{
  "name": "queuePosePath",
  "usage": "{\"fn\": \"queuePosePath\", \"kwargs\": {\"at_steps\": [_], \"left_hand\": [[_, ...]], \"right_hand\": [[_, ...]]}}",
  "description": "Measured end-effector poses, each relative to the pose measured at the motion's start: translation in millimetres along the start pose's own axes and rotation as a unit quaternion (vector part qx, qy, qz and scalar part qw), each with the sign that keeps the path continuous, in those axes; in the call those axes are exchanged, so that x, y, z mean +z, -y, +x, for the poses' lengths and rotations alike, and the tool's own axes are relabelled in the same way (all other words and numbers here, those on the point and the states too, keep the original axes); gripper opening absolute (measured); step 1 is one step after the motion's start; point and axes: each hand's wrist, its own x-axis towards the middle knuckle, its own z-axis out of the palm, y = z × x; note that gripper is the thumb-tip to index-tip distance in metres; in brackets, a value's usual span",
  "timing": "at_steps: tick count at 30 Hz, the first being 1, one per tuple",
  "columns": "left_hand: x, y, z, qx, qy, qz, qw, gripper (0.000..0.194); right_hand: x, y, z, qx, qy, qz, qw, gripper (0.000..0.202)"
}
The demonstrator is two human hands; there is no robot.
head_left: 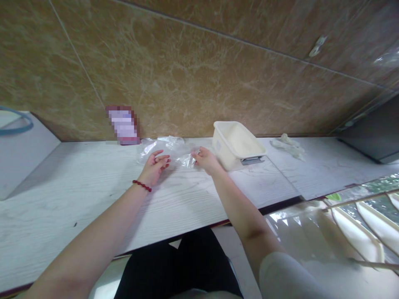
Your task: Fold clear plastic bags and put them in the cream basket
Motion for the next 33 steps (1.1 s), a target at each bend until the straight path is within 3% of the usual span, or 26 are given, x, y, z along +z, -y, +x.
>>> {"fn": "queuePosePath", "kwargs": {"at_steps": [4,8,12,15,19,24,30,33], "left_hand": [[0.0,1,0,-0.020,0.013,0.013,1.000,0.039],[0.3,3,-1,-0.027,0.036,0.029,0.999,0.036],[-0.1,4,-2,-0.027,0.053,0.035,0.998,0.035],[-0.4,5,-2,-0.033,0.059,0.021,0.997,0.032],[-0.5,5,-2,-0.042,0.062,0.020,0.997,0.030],[-2.4,7,-1,-0.041,0.075,0.031,0.996,0.030],[-3.2,9,0,-0.035,0.076,0.045,0.995,0.030],[-3.0,9,0,-0.036,0.078,0.049,0.995,0.030]], "right_hand": [[-54,44,-3,-0.099,-0.057,-0.112,0.987,0.017],[-118,89,8,-0.121,-0.102,-0.173,0.972,0.017],[-170,110,23,-0.053,-0.145,-0.223,0.963,0.010],[-196,107,30,0.068,-0.076,-0.240,0.965,0.011],[-208,90,34,0.239,0.034,-0.241,0.940,0.017],[-201,64,37,0.326,0.123,-0.267,0.899,0.016],[-187,45,41,0.346,0.108,-0.360,0.860,0.015],[-185,40,40,0.358,0.102,-0.434,0.820,0.017]]}}
